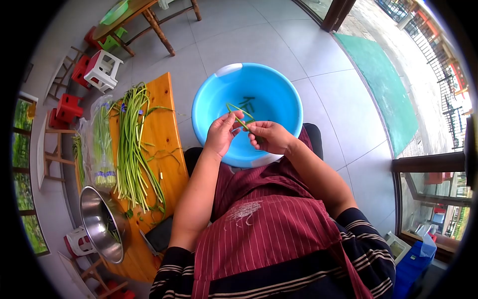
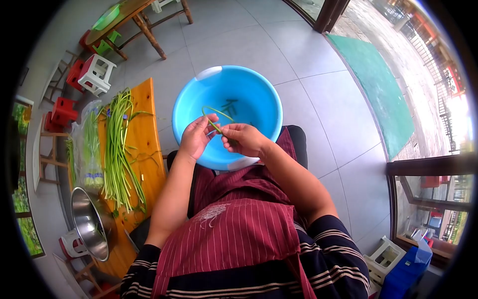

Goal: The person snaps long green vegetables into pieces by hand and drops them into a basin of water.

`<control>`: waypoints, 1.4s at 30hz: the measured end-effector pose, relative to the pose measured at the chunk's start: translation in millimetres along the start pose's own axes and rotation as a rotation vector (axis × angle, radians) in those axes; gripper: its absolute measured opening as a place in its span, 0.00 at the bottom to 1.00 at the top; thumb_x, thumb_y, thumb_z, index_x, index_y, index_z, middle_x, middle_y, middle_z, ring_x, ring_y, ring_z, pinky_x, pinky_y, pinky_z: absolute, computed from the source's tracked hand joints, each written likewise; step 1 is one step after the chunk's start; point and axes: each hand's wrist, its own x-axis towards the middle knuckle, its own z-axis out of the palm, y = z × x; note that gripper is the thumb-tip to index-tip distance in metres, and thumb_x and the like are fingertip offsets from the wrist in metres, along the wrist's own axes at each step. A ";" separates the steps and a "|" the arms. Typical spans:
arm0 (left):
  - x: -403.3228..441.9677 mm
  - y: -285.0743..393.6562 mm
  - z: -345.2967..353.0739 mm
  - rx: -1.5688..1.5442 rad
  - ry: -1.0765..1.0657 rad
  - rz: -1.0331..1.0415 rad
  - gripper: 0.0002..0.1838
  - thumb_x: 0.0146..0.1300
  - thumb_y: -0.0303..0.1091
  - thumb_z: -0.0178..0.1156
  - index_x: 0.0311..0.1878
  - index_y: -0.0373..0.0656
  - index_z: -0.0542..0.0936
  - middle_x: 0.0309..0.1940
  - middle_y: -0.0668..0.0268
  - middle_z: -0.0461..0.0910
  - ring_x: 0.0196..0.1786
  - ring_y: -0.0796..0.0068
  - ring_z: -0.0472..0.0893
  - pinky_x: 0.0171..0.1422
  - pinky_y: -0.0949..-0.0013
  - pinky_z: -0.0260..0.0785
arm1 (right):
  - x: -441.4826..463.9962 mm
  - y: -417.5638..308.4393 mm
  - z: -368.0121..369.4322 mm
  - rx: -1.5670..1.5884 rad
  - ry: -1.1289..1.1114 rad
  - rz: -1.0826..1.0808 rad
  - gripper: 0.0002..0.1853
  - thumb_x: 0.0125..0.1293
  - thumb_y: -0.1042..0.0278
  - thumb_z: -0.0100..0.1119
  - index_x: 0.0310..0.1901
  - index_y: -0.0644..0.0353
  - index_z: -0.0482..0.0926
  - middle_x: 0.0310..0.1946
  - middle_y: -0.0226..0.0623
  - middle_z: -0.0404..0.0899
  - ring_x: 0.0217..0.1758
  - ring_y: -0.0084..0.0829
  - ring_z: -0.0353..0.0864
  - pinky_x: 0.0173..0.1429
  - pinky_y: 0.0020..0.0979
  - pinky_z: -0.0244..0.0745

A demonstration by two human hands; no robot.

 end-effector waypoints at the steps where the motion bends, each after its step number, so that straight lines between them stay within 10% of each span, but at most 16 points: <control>1: 0.8 2.3 -2.6 -0.125 0.046 0.036 0.12 0.61 0.38 0.53 0.44 0.43 0.75 0.39 0.69 0.76 0.41 0.79 0.73 0.46 0.72 0.64 | -0.8 -0.4 1.1 -0.001 0.001 0.002 0.12 0.65 0.64 0.47 0.45 0.61 0.71 0.26 0.28 0.72 0.28 0.20 0.71 0.33 0.22 0.70; 15: 1.8 0.3 1.8 0.015 0.125 0.119 0.07 0.58 0.35 0.57 0.35 0.42 0.77 0.29 0.72 0.76 0.33 0.84 0.73 0.40 0.79 0.64 | 6.1 -1.1 11.7 -0.256 0.095 0.040 0.10 0.63 0.63 0.45 0.33 0.59 0.72 0.22 0.28 0.71 0.23 0.20 0.71 0.28 0.20 0.68; 18: -5.5 1.2 15.9 0.855 0.174 0.590 0.05 0.53 0.31 0.60 0.32 0.42 0.78 0.28 0.69 0.77 0.34 0.76 0.76 0.39 0.74 0.65 | 11.7 7.8 7.5 -0.287 0.164 -0.010 0.09 0.63 0.63 0.46 0.33 0.59 0.72 0.22 0.29 0.71 0.23 0.20 0.70 0.27 0.20 0.68; 22: -14.3 3.6 38.8 1.109 -0.217 0.981 0.05 0.48 0.27 0.62 0.30 0.42 0.77 0.28 0.65 0.76 0.34 0.67 0.75 0.44 0.68 0.66 | 24.3 28.0 -24.1 -0.324 0.207 -0.041 0.09 0.62 0.64 0.47 0.33 0.60 0.72 0.24 0.29 0.71 0.24 0.21 0.70 0.29 0.21 0.68; 23: -14.2 -0.1 38.6 1.110 -0.225 0.983 0.05 0.48 0.27 0.62 0.30 0.42 0.77 0.28 0.65 0.76 0.34 0.67 0.75 0.44 0.68 0.66 | 25.7 36.1 -32.8 -0.715 0.194 -0.351 0.08 0.62 0.64 0.48 0.34 0.60 0.72 0.25 0.30 0.71 0.25 0.22 0.71 0.29 0.21 0.68; 25: -10.7 -9.3 35.4 0.986 -0.213 0.815 0.04 0.49 0.28 0.62 0.30 0.42 0.77 0.29 0.65 0.76 0.36 0.68 0.75 0.46 0.69 0.65 | 28.0 38.7 -43.8 -1.105 0.173 -0.664 0.08 0.61 0.65 0.48 0.36 0.60 0.72 0.27 0.30 0.71 0.26 0.22 0.71 0.30 0.21 0.68; 27: -9.8 -8.7 27.1 0.898 -0.178 0.638 0.04 0.52 0.29 0.61 0.31 0.40 0.78 0.29 0.66 0.76 0.37 0.71 0.75 0.49 0.70 0.65 | 9.9 14.8 -10.3 -0.047 0.287 -0.046 0.10 0.61 0.65 0.49 0.40 0.61 0.71 0.29 0.32 0.71 0.28 0.23 0.72 0.31 0.23 0.70; 33: 0.3 -5.6 2.9 0.355 -0.100 0.037 0.10 0.59 0.34 0.56 0.39 0.38 0.77 0.36 0.66 0.75 0.44 0.77 0.72 0.51 0.72 0.63 | -3.4 1.9 -0.7 0.034 0.023 0.006 0.11 0.64 0.63 0.46 0.42 0.60 0.71 0.28 0.31 0.73 0.28 0.22 0.73 0.30 0.22 0.71; 42: -0.2 7.5 -0.9 -0.145 0.138 -0.007 0.07 0.59 0.36 0.56 0.39 0.46 0.76 0.31 0.73 0.76 0.35 0.82 0.73 0.41 0.78 0.62 | -4.5 6.4 3.5 0.046 -0.104 0.001 0.13 0.65 0.62 0.46 0.43 0.64 0.72 0.21 0.31 0.72 0.21 0.23 0.71 0.25 0.21 0.67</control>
